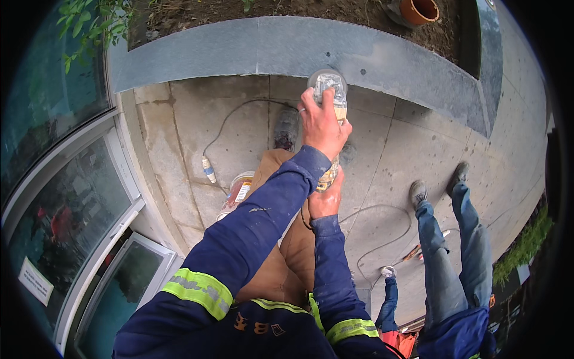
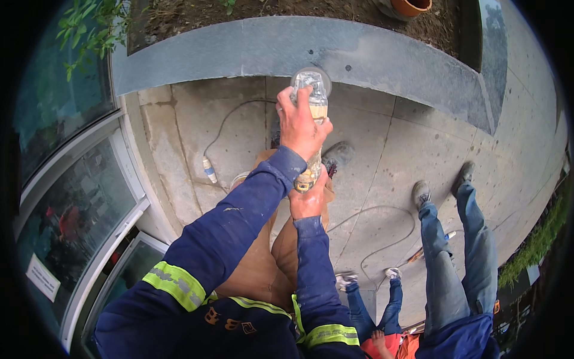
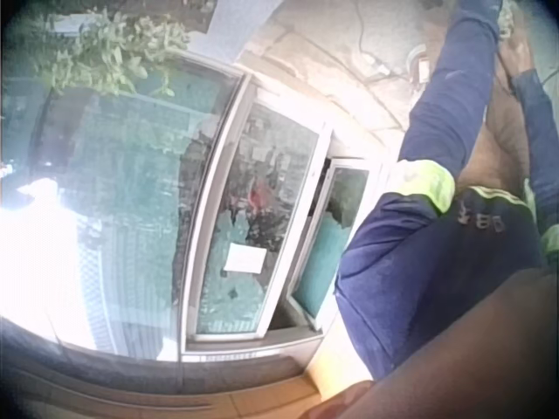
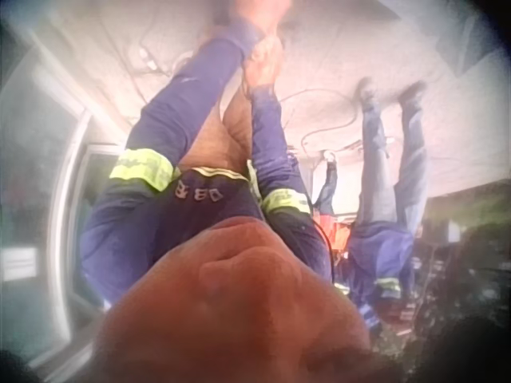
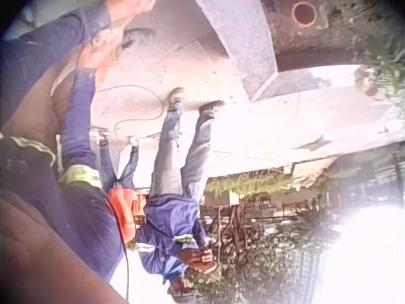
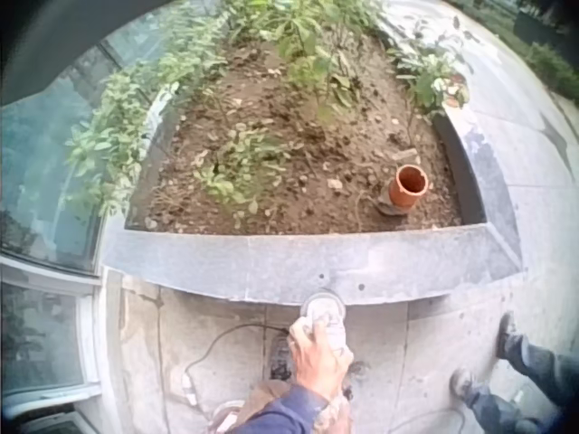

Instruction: The person uses an angle grinder to smooth the surface of a curved stone slab. They move the grinder along the slab's length, generating dust, while another person stands nearby.

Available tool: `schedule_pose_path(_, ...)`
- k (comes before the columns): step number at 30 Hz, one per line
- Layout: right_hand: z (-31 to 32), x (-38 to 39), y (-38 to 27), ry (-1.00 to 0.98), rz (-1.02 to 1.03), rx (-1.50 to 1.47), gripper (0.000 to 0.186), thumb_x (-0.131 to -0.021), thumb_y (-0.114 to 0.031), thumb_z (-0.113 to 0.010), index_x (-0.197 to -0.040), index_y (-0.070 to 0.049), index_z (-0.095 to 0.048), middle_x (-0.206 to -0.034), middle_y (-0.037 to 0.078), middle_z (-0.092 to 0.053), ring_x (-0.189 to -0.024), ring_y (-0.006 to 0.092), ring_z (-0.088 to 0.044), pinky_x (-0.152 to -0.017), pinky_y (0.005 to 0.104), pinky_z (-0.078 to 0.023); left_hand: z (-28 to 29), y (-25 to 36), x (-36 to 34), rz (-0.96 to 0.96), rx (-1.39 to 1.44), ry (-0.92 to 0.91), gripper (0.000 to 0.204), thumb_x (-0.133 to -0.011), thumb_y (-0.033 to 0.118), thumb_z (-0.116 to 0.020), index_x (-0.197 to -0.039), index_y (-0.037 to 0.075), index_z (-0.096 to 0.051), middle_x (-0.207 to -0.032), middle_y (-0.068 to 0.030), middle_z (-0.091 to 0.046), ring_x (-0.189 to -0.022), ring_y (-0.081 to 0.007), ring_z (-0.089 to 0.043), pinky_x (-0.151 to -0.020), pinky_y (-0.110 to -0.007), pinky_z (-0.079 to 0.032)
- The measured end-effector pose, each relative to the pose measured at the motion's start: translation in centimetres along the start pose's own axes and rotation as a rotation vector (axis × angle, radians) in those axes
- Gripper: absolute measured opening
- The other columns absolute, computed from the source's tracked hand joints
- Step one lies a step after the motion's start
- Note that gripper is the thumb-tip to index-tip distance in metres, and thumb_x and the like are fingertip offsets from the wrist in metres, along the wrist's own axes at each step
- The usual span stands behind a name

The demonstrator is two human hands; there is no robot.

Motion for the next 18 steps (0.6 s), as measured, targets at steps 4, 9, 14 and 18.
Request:
schedule_pose_path(4, 0.1, -1.0, -0.1, -0.015, -0.033, -0.055, 0.077, -0.074, -0.004, -0.072, -0.139, -0.001, -0.03, -0.116, 0.021, -0.059, -0.106, 0.0319, -0.061, -0.091, 0.0381, -0.047, -0.2, 0.6, -1.3, -0.014, 0.023, 0.012, 0.071, -0.067, 0.012, -0.075, -0.13, 0.007, -0.042, -0.127, -0.0259, -0.031, -0.114, -0.0493, -0.038, -0.097, -0.055, -0.039)
schedule_pose_path(9, 0.1, 0.2, 0.0, 0.032, 0.016, -0.008, 0.079, -0.072, -0.004, -0.074, -0.139, -0.001, -0.032, -0.114, 0.021, -0.06, -0.105, 0.0321, -0.062, -0.09, 0.0386, -0.048, -0.2, 0.4, -0.1, 0.0, 0.004, -0.037, 0.072, -0.066, 0.013, -0.075, -0.129, 0.007, -0.043, -0.126, -0.0258, -0.032, -0.114, -0.0488, -0.038, -0.096, -0.054, -0.039)
schedule_pose_path(14, 0.0, 0.0, 0.8, -0.023, -0.033, -0.009, 0.08, -0.07, 0.0, -0.072, -0.139, -0.003, -0.033, -0.115, 0.018, -0.06, -0.106, 0.031, -0.062, -0.092, 0.0369, -0.048, -0.1, -0.6, 0.2, -0.015, -0.036, 0.031, 0.071, -0.066, 0.014, -0.076, -0.129, 0.008, -0.043, -0.125, -0.0249, -0.032, -0.114, -0.0476, -0.039, -0.096, -0.054, -0.039)
schedule_pose_path(18, 0.1, -1.2, 0.2, -0.011, -0.018, -0.081, 0.081, -0.069, 0.003, -0.071, -0.139, -0.001, -0.031, -0.113, 0.019, -0.059, -0.105, 0.0304, -0.062, -0.091, 0.0364, -0.047, -0.2, 0.3, -1.1, -0.013, 0.016, 0.035, 0.071, -0.065, 0.014, -0.076, -0.128, 0.009, -0.043, -0.125, -0.0245, -0.032, -0.113, -0.0481, -0.039, -0.097, -0.054, -0.038)
Point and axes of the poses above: each hand's wrist, its own x-axis away from the middle knuckle, its own z-axis out of the back of the hand, y = z × x, the point moved 2 cm from there along -x, towards the middle knuckle
